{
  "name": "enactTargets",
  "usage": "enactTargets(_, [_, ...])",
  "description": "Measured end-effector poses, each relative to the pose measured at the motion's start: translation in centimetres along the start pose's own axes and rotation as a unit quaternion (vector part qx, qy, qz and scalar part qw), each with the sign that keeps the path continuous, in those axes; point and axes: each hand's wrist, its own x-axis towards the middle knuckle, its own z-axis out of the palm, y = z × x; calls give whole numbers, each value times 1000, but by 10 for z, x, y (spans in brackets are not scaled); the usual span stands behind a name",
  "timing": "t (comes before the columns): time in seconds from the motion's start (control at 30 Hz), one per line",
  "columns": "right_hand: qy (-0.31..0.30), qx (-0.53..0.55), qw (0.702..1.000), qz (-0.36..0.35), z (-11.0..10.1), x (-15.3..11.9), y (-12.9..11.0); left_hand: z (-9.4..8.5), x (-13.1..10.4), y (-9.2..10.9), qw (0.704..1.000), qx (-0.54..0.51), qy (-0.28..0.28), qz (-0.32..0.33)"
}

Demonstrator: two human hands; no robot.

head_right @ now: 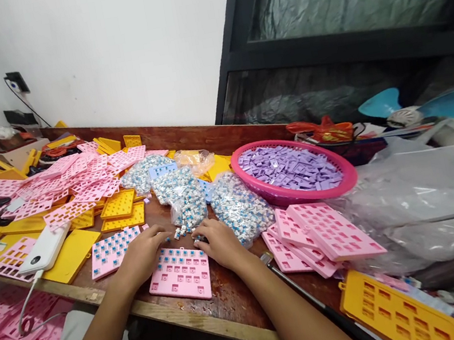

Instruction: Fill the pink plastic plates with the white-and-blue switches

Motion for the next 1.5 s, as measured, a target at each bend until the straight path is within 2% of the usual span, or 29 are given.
enactTargets(0.1, [-5,-19,1000,-2,-4,-1,2,9,6,-6,998,-33,-29,34])
enactTargets(0.2, [-8,-33,999,8,-7,0,2,13,4,-11,996,-64,-43,39])
enactTargets(0.4, [-8,-17,1000,16,-8,-1,1,8,1,-15,996,-71,-48,-35])
enactTargets(0.5, [-7,-20,1000,14,-9,-1,1,7,2,-15,994,-72,-36,-71])
enactTargets(0.6, [-12,-28,999,18,-9,-1,3,3,0,-12,994,-79,-19,-78])
enactTargets(0.73, [-29,-26,999,21,-12,-2,4,-7,-10,-5,991,-112,43,-67])
enactTargets(0.8, [-19,2,1000,15,-15,-2,2,-13,-20,1,987,-149,48,-44])
enactTargets(0.93, [4,134,991,22,-22,-1,-8,-14,-38,12,981,-194,-2,-5])
enactTargets(1.1, [-38,282,958,28,-21,-4,-20,-5,-43,14,981,-196,-5,3])
enactTargets(1.3, [-69,294,953,-32,-20,-5,-25,-2,-43,10,974,-224,6,-25])
enactTargets(1.5, [-81,292,953,-18,-18,-5,-24,-1,-43,10,980,-196,12,-18])
